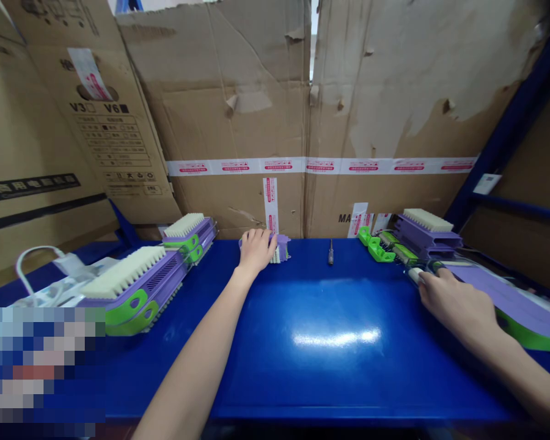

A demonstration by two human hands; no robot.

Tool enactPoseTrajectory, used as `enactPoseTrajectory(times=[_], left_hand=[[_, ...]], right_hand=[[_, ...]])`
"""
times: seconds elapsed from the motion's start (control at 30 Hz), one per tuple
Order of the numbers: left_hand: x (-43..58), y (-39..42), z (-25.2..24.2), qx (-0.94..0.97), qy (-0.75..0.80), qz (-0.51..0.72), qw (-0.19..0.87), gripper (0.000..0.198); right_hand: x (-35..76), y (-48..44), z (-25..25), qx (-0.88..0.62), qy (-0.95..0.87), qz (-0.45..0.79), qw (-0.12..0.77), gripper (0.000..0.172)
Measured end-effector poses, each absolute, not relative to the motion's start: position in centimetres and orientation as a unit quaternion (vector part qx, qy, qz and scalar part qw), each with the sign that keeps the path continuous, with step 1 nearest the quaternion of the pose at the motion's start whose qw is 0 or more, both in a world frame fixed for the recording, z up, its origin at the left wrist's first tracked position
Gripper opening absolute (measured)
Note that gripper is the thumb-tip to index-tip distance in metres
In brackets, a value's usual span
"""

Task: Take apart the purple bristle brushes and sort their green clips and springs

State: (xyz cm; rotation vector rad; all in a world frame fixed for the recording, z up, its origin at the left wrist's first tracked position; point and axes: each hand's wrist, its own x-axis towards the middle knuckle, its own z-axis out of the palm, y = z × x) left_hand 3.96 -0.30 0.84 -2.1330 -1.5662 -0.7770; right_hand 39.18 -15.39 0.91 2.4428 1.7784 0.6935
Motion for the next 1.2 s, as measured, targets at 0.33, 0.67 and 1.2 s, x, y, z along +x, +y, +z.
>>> enactPoseTrajectory(times=[0.33, 0.67, 1.2], left_hand=[[4.0, -0.4, 0.9, -0.758, -0.560, -0.275, 0.190, 0.037], [4.0, -0.4, 0.8, -0.756, -0.563, -0.273, 0.192, 0.037], [4.0, -0.3, 0.8, -0.754, -0.563, -0.272, 0.199, 0.038]], right_hand=[[40.2, -14.9, 1.0, 0.794, 0.568, 0.214, 0.012, 0.032], [40.4, -14.2, 0.9, 0.789, 0.578, 0.209, 0.003, 0.035], [32.7, -9.4, 4.1, 0.730, 0.624, 0.268, -0.076, 0.035]])
